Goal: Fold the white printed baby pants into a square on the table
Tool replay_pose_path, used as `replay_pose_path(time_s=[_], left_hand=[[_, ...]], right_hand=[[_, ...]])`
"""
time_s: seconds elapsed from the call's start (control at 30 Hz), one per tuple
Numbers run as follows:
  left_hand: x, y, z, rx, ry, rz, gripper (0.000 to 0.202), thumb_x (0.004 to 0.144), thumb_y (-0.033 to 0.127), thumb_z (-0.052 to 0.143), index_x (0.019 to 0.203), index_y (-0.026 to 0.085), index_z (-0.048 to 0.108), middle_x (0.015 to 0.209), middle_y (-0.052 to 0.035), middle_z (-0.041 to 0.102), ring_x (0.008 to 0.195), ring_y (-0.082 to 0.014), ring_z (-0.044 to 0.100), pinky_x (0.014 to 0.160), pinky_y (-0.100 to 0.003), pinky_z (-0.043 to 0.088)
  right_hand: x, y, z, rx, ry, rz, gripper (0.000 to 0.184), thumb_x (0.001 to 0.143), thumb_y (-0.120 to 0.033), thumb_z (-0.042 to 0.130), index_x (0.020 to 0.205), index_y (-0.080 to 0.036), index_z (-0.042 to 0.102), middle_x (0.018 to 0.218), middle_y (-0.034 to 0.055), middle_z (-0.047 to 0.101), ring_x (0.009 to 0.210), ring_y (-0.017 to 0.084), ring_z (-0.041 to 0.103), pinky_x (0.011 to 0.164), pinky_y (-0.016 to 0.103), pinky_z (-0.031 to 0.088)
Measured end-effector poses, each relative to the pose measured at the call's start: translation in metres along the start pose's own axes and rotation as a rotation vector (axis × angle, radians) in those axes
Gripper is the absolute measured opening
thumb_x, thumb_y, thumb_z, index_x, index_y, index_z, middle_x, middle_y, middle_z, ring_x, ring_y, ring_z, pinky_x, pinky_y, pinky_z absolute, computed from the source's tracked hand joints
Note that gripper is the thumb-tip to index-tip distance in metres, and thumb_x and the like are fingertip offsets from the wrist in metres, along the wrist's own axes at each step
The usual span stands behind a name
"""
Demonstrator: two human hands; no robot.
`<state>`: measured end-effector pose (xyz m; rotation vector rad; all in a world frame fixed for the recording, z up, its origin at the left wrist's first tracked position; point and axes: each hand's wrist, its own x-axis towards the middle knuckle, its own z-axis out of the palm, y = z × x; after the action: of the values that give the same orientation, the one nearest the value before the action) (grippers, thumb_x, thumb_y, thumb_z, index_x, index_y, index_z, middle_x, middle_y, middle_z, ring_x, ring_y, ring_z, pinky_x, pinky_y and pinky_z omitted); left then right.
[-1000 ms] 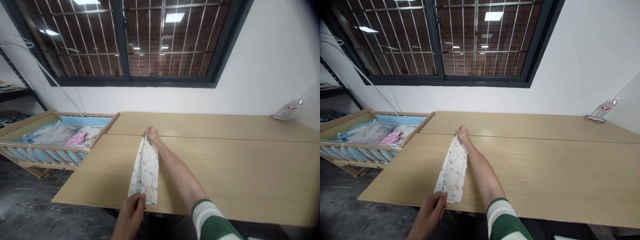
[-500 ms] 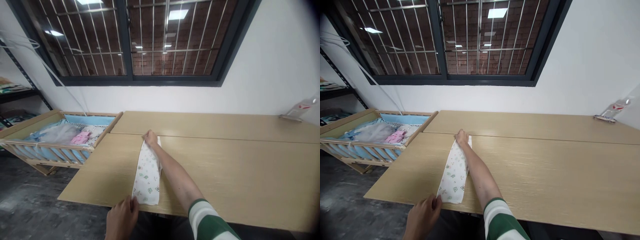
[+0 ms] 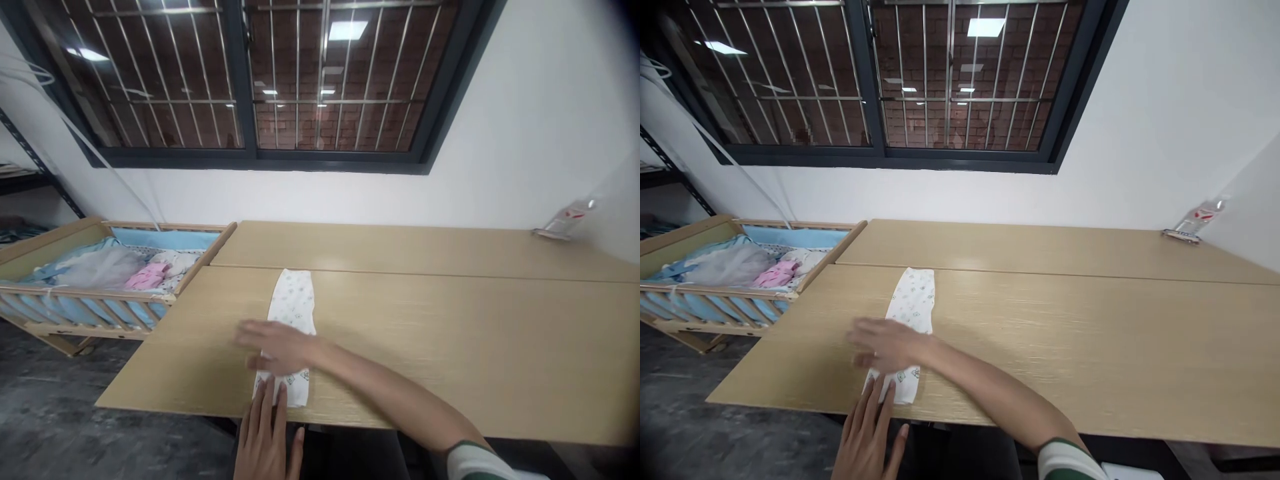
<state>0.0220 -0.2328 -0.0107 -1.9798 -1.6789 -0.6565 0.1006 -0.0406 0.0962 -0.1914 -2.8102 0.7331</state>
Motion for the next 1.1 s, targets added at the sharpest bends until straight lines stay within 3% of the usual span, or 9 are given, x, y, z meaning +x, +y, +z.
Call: replay_pose_path(time_s=[0.13,0.23,0.43,0.63,0.83,0.97,1.1], left_hand=[[-0.013,0.002,0.01,0.073,0.032,0.015,0.03,0.087,0.035,0.059,0.113,0.026,0.071,0.114,-0.0134,0.073,0.111,-0.0355,0.065,0.097,-0.05,0.046],[-0.016,-0.001,0.012,0.095,0.028,0.038,0.031,0.086,0.039,0.06,0.114,0.03,0.072,0.113,-0.0107,0.074,0.11,-0.0344,0.064,0.099,-0.049,0.044],[-0.008,-0.004,0.003,0.11,-0.041,0.058,0.063,0.086,0.038,0.062,0.148,0.033,0.05,0.144,-0.0131,0.059,0.134,-0.0354,0.052,0.099,-0.044,0.043],[-0.006,-0.003,0.002,0.109,-0.032,0.072,0.065,0.085,0.04,0.064,0.148,0.032,0.051,0.145,-0.0153,0.058,0.135,-0.0367,0.051,0.098,-0.045,0.043],[-0.007,-0.005,0.003,0.1,-0.016,0.076,0.065,0.083,0.038,0.066,0.146,0.031,0.053,0.142,-0.0164,0.06,0.133,-0.0371,0.053,0.097,-0.045,0.043],[-0.008,-0.008,0.004,0.112,-0.011,0.096,0.065,0.084,0.042,0.065,0.147,0.031,0.052,0.141,-0.0157,0.061,0.132,-0.036,0.053,0.094,-0.043,0.044],[-0.008,-0.007,0.001,0.118,-0.029,0.095,0.066,0.086,0.039,0.065,0.15,0.032,0.049,0.144,-0.0155,0.059,0.133,-0.0352,0.053,0.094,-0.042,0.043]], right_hand=[[-0.031,-0.027,0.029,0.046,-0.114,-0.081,0.062,0.103,-0.037,0.049,0.16,-0.023,0.032,0.165,0.0106,0.03,0.155,0.023,0.024,0.126,0.038,0.021],[-0.041,-0.019,0.038,0.048,-0.143,-0.07,0.059,0.105,-0.04,0.045,0.16,-0.024,0.032,0.164,0.0097,0.034,0.155,0.02,0.023,0.127,0.038,0.018],[-0.038,0.036,0.021,-0.055,-0.131,0.145,0.06,0.104,-0.051,0.043,0.16,-0.031,0.031,0.169,0.0045,0.019,0.157,0.023,0.013,0.128,0.045,0.007],[-0.021,0.103,-0.007,-0.139,-0.101,0.306,0.065,0.104,-0.06,0.035,0.161,-0.03,0.028,0.17,0.0044,0.015,0.158,0.024,0.009,0.128,0.044,0.005],[-0.006,0.168,-0.033,-0.228,-0.014,0.435,0.061,0.106,-0.052,0.033,0.16,-0.025,0.031,0.169,0.0058,0.017,0.157,0.024,0.011,0.127,0.043,0.005],[-0.001,0.192,-0.043,-0.256,0.0,0.45,0.059,0.106,-0.048,0.032,0.161,-0.026,0.03,0.169,0.0039,0.019,0.157,0.022,0.014,0.128,0.042,0.006],[0.003,0.197,-0.045,-0.308,0.01,0.448,0.059,0.106,-0.048,0.03,0.16,-0.025,0.032,0.168,0.0045,0.023,0.156,0.022,0.017,0.127,0.044,0.009]])
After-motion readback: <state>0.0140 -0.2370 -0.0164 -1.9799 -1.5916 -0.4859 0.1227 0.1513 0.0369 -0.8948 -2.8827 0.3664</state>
